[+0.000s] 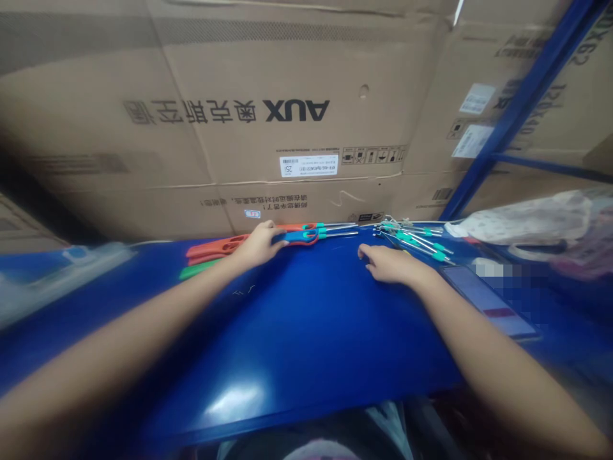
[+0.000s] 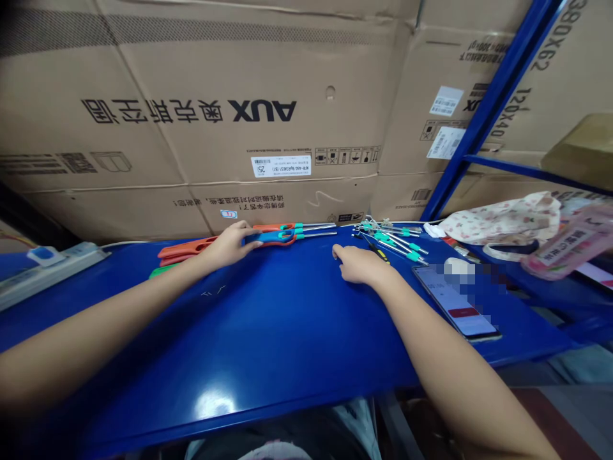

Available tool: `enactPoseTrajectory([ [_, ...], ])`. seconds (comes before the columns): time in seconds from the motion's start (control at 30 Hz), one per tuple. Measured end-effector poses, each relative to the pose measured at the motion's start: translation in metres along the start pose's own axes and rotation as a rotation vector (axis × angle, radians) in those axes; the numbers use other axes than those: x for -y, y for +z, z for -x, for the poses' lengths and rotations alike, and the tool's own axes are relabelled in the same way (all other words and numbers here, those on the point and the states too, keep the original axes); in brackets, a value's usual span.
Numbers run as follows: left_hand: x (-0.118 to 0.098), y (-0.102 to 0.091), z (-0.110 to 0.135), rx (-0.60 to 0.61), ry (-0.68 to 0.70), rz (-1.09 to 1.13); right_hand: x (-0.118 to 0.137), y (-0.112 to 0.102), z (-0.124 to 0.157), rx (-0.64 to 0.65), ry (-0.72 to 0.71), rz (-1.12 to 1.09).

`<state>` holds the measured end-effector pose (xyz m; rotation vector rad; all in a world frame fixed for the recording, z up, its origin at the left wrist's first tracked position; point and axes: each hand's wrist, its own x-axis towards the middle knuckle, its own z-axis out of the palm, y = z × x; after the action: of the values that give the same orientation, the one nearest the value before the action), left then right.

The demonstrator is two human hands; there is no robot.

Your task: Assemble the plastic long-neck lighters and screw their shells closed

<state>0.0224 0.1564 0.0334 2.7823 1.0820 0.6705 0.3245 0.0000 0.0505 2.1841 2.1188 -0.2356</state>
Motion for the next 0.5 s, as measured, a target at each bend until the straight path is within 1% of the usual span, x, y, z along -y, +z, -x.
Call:
enactPoseTrajectory([
  [0.13, 0.008, 0.011, -0.009, -0.008, -0.014, 0.000, 0.001, 0.000, -0.001, 0.033, -0.027, 0.020],
  [0.27, 0.008, 0.019, -0.012, -0.016, -0.026, 0.010, 0.000, 0.000, -0.002, 0.041, -0.050, 0.017],
  [0.37, 0.005, 0.021, -0.013, -0.029, -0.033, 0.000, -0.001, 0.000, -0.002, 0.042, -0.064, 0.010],
  [0.5, 0.001, 0.019, -0.010, -0.038, -0.030, -0.052, -0.002, 0.001, -0.003, 0.041, -0.082, -0.001],
])
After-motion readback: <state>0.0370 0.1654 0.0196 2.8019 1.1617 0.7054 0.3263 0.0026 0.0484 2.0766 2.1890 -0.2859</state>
